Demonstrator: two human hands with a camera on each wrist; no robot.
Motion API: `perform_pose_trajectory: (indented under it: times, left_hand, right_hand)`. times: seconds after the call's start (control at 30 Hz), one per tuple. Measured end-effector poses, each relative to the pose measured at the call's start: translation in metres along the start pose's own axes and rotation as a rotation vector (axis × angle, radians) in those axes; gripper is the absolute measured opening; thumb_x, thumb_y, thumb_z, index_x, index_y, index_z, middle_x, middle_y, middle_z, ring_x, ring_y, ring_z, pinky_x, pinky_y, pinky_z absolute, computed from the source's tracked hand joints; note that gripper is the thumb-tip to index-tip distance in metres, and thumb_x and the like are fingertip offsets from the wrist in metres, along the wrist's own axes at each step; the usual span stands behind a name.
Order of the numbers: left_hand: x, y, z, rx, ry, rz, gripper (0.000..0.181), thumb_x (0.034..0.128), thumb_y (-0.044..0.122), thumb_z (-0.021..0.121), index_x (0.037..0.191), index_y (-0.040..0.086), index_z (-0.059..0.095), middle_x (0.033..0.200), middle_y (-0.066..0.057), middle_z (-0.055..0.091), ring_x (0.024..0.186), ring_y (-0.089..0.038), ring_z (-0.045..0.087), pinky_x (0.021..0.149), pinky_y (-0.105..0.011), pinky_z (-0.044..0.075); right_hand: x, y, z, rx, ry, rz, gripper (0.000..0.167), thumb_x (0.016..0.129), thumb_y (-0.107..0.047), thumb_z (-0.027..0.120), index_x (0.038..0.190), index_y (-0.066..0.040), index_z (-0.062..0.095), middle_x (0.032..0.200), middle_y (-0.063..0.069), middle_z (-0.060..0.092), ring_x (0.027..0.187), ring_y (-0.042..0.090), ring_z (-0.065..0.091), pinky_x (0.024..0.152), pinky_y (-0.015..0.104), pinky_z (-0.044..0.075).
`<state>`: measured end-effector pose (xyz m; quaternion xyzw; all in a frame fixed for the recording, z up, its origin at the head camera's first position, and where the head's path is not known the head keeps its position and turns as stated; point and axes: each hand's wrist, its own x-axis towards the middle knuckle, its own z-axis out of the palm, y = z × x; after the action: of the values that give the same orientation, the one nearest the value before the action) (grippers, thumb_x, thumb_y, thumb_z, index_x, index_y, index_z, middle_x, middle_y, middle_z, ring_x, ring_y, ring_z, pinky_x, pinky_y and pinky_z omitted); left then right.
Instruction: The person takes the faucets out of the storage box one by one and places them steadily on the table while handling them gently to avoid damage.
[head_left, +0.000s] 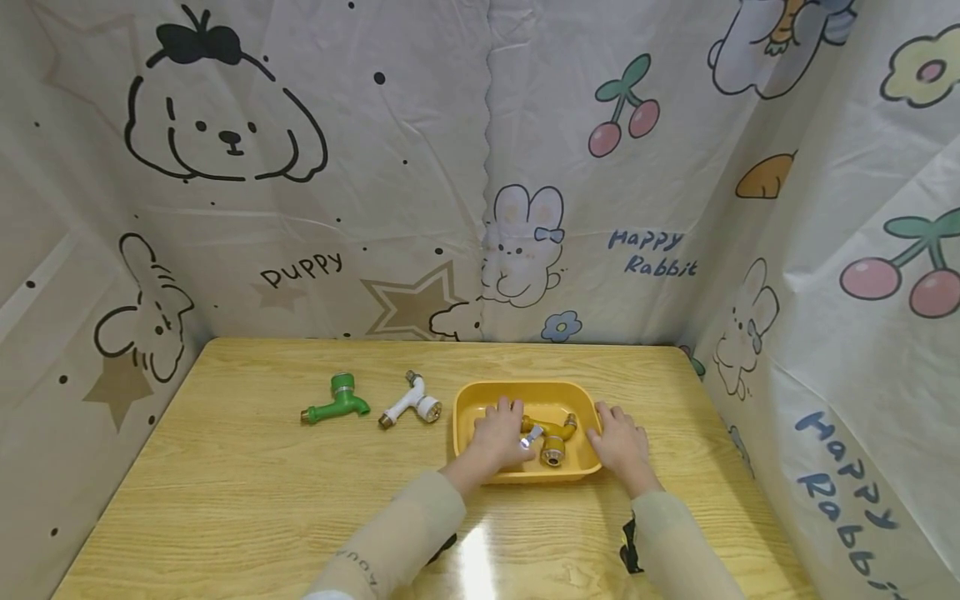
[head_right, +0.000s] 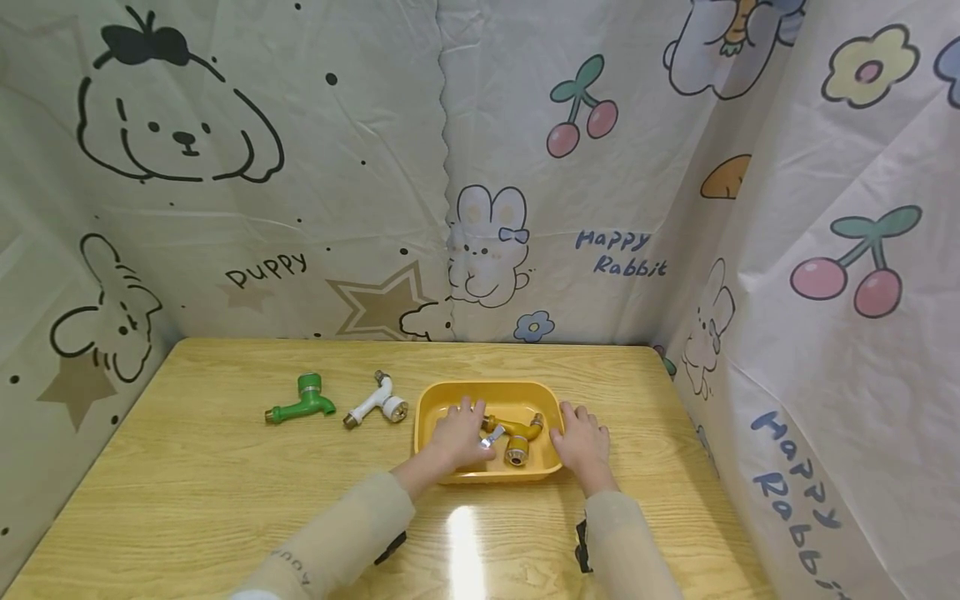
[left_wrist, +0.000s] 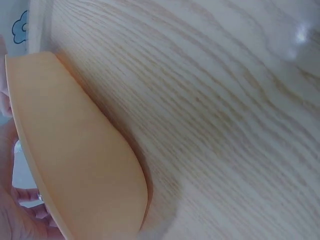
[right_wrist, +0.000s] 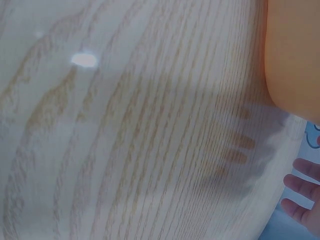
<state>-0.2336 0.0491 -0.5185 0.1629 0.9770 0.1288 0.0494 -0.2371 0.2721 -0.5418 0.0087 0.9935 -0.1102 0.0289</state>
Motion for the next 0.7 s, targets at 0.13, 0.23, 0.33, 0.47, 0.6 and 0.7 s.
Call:
perform_pose_trajectory:
  times: [0.13, 0.23, 0.33, 0.47, 0.6, 0.7]
  left_hand:
    - [0.001, -0.002, -0.004, 0.021, 0.026, 0.013, 0.072, 0.0652, 0.050, 0.074, 0.116, 0.010, 0.043, 0.107, -0.012, 0.047, 0.086, -0.025, 0.053, 0.062, -0.035, 0.050]
    - [0.001, -0.003, -0.011, 0.020, 0.046, 0.022, 0.073, 0.0661, 0.049, 0.073, 0.119, 0.009, 0.042, 0.109, -0.013, 0.048, 0.087, -0.026, 0.053, 0.063, -0.036, 0.051]
    - [0.001, -0.003, -0.019, 0.029, 0.053, 0.021, 0.077, 0.0675, 0.050, 0.073, 0.123, 0.008, 0.041, 0.115, -0.015, 0.047, 0.092, -0.028, 0.053, 0.065, -0.036, 0.051]
    - [0.000, -0.003, -0.031, 0.019, 0.059, 0.020, 0.083, 0.0683, 0.050, 0.072, 0.130, 0.006, 0.037, 0.123, -0.016, 0.044, 0.098, -0.030, 0.053, 0.066, -0.037, 0.052]
    - [-0.003, -0.004, -0.039, -0.012, 0.072, 0.038, 0.082, 0.0678, 0.047, 0.072, 0.130, 0.007, 0.037, 0.120, -0.015, 0.045, 0.097, -0.028, 0.052, 0.064, -0.036, 0.051]
    - [-0.004, -0.007, -0.041, -0.028, 0.076, 0.051, 0.082, 0.0676, 0.046, 0.073, 0.130, 0.008, 0.037, 0.119, -0.014, 0.044, 0.098, -0.029, 0.051, 0.065, -0.036, 0.050]
  right_hand:
    - [0.000, 0.000, 0.000, -0.002, 0.005, -0.003, 0.051, 0.089, -0.031, 0.049, 0.134, -0.009, 0.040, 0.124, 0.020, 0.047, 0.111, 0.039, 0.046, 0.087, 0.060, 0.035]
    - [-0.001, 0.000, 0.000, -0.004, 0.008, -0.005, 0.051, 0.090, -0.032, 0.049, 0.134, -0.009, 0.040, 0.124, 0.020, 0.048, 0.111, 0.039, 0.046, 0.087, 0.060, 0.035]
    - [-0.001, 0.000, 0.000, -0.002, 0.008, -0.006, 0.051, 0.090, -0.032, 0.049, 0.134, -0.009, 0.040, 0.124, 0.020, 0.048, 0.111, 0.039, 0.046, 0.087, 0.060, 0.035]
    - [0.000, 0.000, 0.001, 0.000, 0.006, -0.007, 0.051, 0.090, -0.032, 0.048, 0.135, -0.009, 0.039, 0.125, 0.020, 0.047, 0.112, 0.040, 0.045, 0.088, 0.061, 0.034]
    - [0.000, 0.000, 0.000, 0.003, 0.007, -0.004, 0.052, 0.090, -0.032, 0.048, 0.135, -0.009, 0.038, 0.125, 0.021, 0.047, 0.113, 0.040, 0.044, 0.089, 0.061, 0.033]
    - [0.000, 0.001, 0.001, 0.003, 0.004, -0.003, 0.052, 0.090, -0.032, 0.049, 0.135, -0.009, 0.038, 0.126, 0.021, 0.046, 0.113, 0.040, 0.044, 0.089, 0.061, 0.033]
